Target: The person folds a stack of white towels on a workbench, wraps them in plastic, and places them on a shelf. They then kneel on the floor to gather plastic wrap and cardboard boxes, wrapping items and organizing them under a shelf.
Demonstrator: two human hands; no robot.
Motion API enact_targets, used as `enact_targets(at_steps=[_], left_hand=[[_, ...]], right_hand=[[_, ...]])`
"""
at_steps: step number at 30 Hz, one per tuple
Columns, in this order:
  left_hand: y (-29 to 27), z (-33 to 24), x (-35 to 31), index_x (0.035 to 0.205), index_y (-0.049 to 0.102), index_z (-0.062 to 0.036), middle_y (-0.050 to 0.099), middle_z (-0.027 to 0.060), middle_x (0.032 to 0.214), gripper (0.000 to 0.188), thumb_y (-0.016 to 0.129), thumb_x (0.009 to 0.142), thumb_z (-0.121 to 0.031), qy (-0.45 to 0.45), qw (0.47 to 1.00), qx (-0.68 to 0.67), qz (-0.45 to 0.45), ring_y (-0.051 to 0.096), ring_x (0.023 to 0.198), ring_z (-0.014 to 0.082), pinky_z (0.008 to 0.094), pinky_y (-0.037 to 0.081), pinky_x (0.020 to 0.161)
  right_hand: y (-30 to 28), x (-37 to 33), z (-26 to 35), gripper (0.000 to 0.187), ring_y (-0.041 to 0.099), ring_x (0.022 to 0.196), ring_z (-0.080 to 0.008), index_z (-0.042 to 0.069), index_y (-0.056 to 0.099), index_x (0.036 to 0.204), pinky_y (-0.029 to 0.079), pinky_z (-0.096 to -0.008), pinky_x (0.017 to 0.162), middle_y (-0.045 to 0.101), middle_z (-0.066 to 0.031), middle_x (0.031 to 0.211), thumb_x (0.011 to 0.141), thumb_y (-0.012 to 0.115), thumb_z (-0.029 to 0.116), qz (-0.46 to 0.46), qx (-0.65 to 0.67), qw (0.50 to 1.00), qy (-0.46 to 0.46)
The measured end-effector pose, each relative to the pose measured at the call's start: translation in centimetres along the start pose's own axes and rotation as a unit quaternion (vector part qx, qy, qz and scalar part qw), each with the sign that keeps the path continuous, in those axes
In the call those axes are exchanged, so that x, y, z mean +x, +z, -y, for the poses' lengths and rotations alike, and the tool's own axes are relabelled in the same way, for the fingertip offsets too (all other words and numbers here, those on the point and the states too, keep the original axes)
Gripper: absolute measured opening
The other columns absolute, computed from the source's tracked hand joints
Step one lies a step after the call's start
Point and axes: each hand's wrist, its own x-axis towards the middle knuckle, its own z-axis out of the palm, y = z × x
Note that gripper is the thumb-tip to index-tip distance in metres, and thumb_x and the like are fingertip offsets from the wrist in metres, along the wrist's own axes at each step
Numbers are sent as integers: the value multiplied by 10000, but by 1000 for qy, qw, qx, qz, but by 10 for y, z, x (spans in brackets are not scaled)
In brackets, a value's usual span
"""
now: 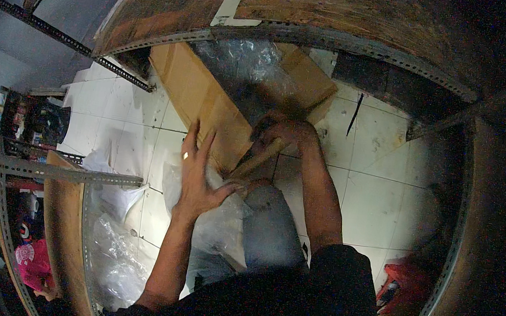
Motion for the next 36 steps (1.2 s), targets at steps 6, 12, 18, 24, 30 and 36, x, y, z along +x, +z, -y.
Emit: enact_targets(at_steps=[6, 12, 18, 24, 30, 36], left_hand=[[45, 32, 50, 1157, 620, -52, 536, 186, 1291, 648, 836, 616, -335, 64, 984, 132, 103, 380, 1330, 393, 565, 215, 1105], [29, 55, 20, 822, 595, -12, 603, 154, 1062, 300, 713, 679, -247, 65, 991, 117, -1, 470, 1232, 382, 525, 324, 1001], [13, 62, 6, 737, 522, -36, 616, 139, 1038, 193, 634, 598, -109, 73, 992, 86, -59, 496, 1252, 377, 468, 357, 952], [8, 75, -8, 719, 509, -46, 624, 140, 1049, 182, 620, 574, -55, 54, 994, 67, -72, 497, 1269, 381, 448, 361, 935], [8, 76, -10, 717, 513, -46, 620, 141, 1081, 186, 641, 581, -46, 54, 994, 53, -80, 492, 1280, 374, 468, 367, 943], [5, 76, -13, 740, 531, -44, 624, 111, 1040, 222, 663, 562, -27, 48, 995, 18, -91, 507, 1273, 331, 475, 372, 934]], right_hand=[[-9, 64, -65, 403, 564, 1108, -267, 37, 577, 1261, 460, -395, 969, 618, -126, 1215, 892, 622, 194, -139, -233, 956, 108], [17, 98, -104, 423, 554, 1129, -278, 38, 570, 1271, 449, -398, 984, 604, -135, 1234, 878, 621, 186, -256, -463, 837, 140], [22, 125, -110, 443, 544, 1149, -289, 39, 562, 1281, 439, -401, 999, 590, -144, 1252, 865, 620, 179, -328, -522, 777, 131], [29, 118, -107, 464, 534, 1170, -300, 40, 554, 1292, 428, -404, 1014, 577, -153, 1271, 851, 619, 171, -264, -560, 777, 113], [27, 82, -71, 486, 523, 1191, -311, 41, 547, 1302, 418, -407, 1029, 563, -162, 1290, 838, 617, 163, -99, -620, 764, 149], [26, 107, -58, 507, 513, 1211, -323, 42, 539, 1313, 407, -410, 1044, 550, -171, 1309, 824, 616, 156, -162, -619, 757, 135]])
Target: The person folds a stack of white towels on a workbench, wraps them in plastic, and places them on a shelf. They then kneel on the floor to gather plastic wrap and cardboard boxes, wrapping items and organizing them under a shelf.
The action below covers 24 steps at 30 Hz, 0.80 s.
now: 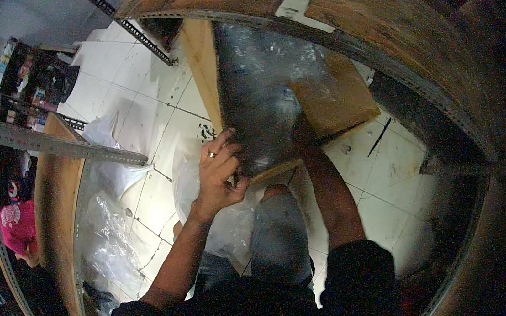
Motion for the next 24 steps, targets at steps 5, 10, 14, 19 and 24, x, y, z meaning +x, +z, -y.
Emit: enact_targets(at_steps=[5, 10, 14, 19, 24], left_hand=[[2, 9, -9, 760, 545, -50, 616, 105, 1044, 253, 695, 557, -35, 2, 1000, -22, -5, 499, 1275, 330, 479, 374, 927], [-1, 9, -11, 815, 558, -53, 605, 105, 1085, 327, 745, 547, -44, 2, 999, -43, 8, 478, 1297, 336, 481, 379, 932], [2, 11, -14, 814, 562, -56, 609, 112, 1121, 296, 716, 562, -51, -4, 999, -48, 11, 458, 1323, 356, 482, 399, 959], [0, 14, -21, 810, 562, -56, 608, 118, 1166, 283, 698, 564, -24, -11, 999, -49, 11, 435, 1347, 364, 485, 402, 994], [0, 11, -18, 754, 530, -30, 624, 128, 1160, 239, 661, 562, 25, -14, 994, -104, -10, 445, 1341, 385, 503, 419, 1029]], right_hand=[[-6, 34, -3, 526, 504, 1228, -332, 43, 533, 1322, 398, -412, 1057, 538, -179, 1325, 813, 615, 149, -48, 60, 996, 35], [-13, 18, -4, 545, 496, 1245, -341, 44, 526, 1330, 389, -414, 1069, 527, -186, 1341, 802, 614, 143, -47, 79, 995, 43], [-16, 7, 6, 560, 489, 1259, -349, 45, 521, 1337, 382, -416, 1079, 518, -192, 1353, 793, 613, 138, -43, 84, 995, 36], [-26, -12, 17, 579, 480, 1276, -358, 46, 515, 1346, 373, -418, 1092, 507, -200, 1369, 782, 612, 131, -35, 122, 992, 28], [7, -10, -34, 579, 479, 1276, -390, 39, 529, 1317, 372, -434, 1095, 517, -217, 1348, 760, 635, 155, -36, 140, 988, 55]])
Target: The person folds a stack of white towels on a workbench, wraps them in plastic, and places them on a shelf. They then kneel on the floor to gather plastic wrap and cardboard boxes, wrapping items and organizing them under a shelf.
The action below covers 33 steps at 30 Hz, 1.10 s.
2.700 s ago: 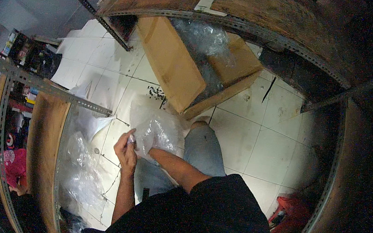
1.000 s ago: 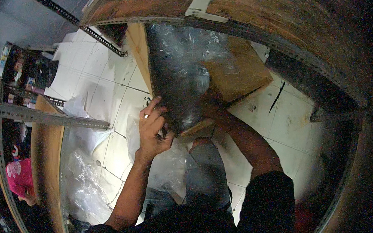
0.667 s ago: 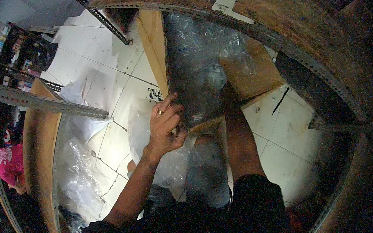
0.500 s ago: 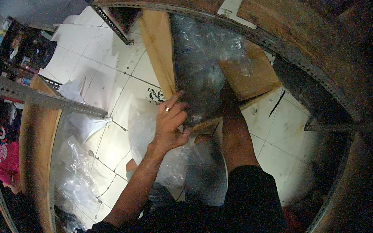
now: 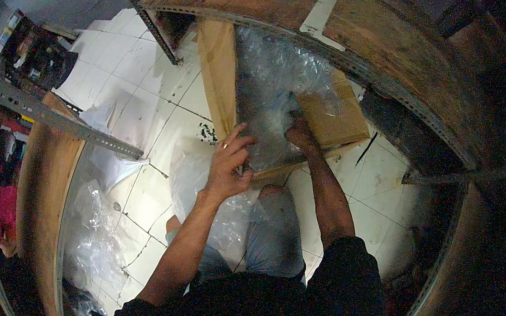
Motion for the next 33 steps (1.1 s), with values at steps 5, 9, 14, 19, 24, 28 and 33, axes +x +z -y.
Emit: enact_targets(at_steps=[5, 9, 14, 19, 24, 28, 33], left_hand=[[-16, 9, -12, 687, 490, -9, 639, 143, 1118, 193, 635, 576, 56, -18, 998, -10, -51, 469, 1314, 411, 482, 438, 1019], [-16, 9, -10, 678, 477, 2, 638, 167, 1122, 197, 620, 559, 65, -11, 999, -5, -43, 466, 1309, 442, 485, 422, 1061], [-11, 0, -2, 650, 469, -4, 649, 157, 1113, 183, 617, 572, 71, -4, 999, -33, -43, 480, 1301, 422, 470, 445, 1030], [-26, 9, -14, 630, 462, -13, 656, 152, 1109, 178, 608, 583, 75, -15, 998, 3, -60, 483, 1304, 414, 456, 462, 1012], [-15, 0, -4, 636, 468, 9, 649, 187, 1112, 138, 580, 574, 62, -15, 998, -22, -55, 466, 1316, 429, 488, 397, 1061], [-10, -1, 3, 636, 469, 3, 649, 180, 1123, 152, 593, 572, 64, -3, 998, -30, -49, 467, 1317, 425, 479, 410, 1055], [-9, 2, -2, 620, 460, -12, 652, 165, 1130, 186, 614, 571, 83, -9, 999, -1, -42, 463, 1327, 412, 449, 439, 1043]], right_hand=[[-39, -4, 124, 494, 517, 1223, -387, 32, 584, 1174, 397, -479, 1057, 573, -238, 1229, 752, 703, 260, 226, -272, 935, -29], [-48, 42, 177, 883, 536, 1211, -422, 13, 464, 1372, 426, -460, 1025, 542, -263, 1316, 682, 840, 415, -186, -66, 977, -83], [11, 119, 139, 823, 516, 1240, -425, 52, 422, 1430, 434, -457, 1031, 533, -270, 1332, 728, 774, 298, -70, 2, 987, -144], [12, 41, 148, 607, 617, 1087, -393, 87, 584, 1287, 489, -483, 940, 648, -227, 1145, 690, 681, 146, 131, -169, 963, -165], [-6, -46, 45, 557, 619, 1084, -381, 78, 618, 1230, 480, -474, 944, 650, -203, 1167, 683, 681, 163, 166, -152, 974, -24], [3, -44, 17, 591, 599, 1139, -363, 83, 604, 1263, 464, -448, 982, 628, -190, 1243, 694, 697, 210, 179, -128, 974, -47], [-94, -12, 147, 556, 627, 1093, -349, 48, 652, 1174, 476, -446, 961, 658, -197, 1169, 766, 687, 424, 268, -211, 936, -87]])
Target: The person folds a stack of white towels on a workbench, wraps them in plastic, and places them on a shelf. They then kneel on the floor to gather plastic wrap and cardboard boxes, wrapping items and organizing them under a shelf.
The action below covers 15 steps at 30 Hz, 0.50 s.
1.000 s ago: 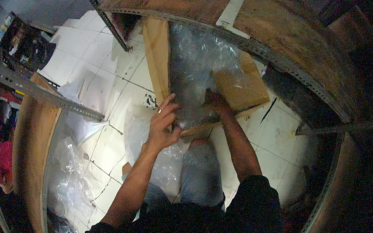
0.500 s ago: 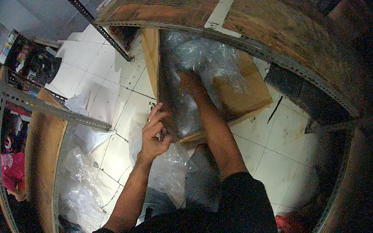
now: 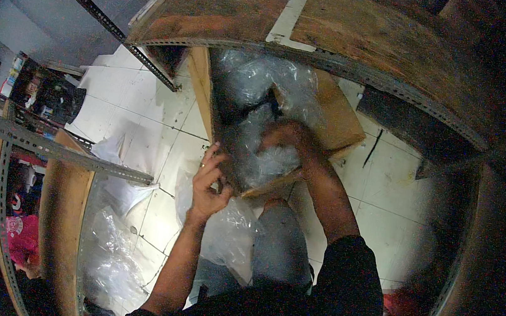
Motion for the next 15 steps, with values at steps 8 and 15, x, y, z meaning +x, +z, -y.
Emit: enact_targets(at_steps=[8, 15], left_hand=[[-2, -3, 1, 626, 472, -17, 659, 164, 1124, 194, 639, 584, 75, -5, 999, 14, 31, 480, 1308, 415, 469, 463, 1015], [-4, -3, 1, 619, 471, -20, 657, 161, 1114, 185, 626, 581, 73, -2, 1000, 13, 17, 499, 1291, 417, 455, 475, 999]], right_hand=[[-13, 196, -23, 817, 635, 1079, -368, -47, 647, 1141, 504, -455, 935, 630, -277, 1169, 783, 627, 687, -328, 33, 937, 111], [38, 203, -54, 544, 620, 1083, -381, 58, 638, 1195, 490, -468, 943, 625, -200, 1224, 775, 707, 396, -296, 36, 951, 74]])
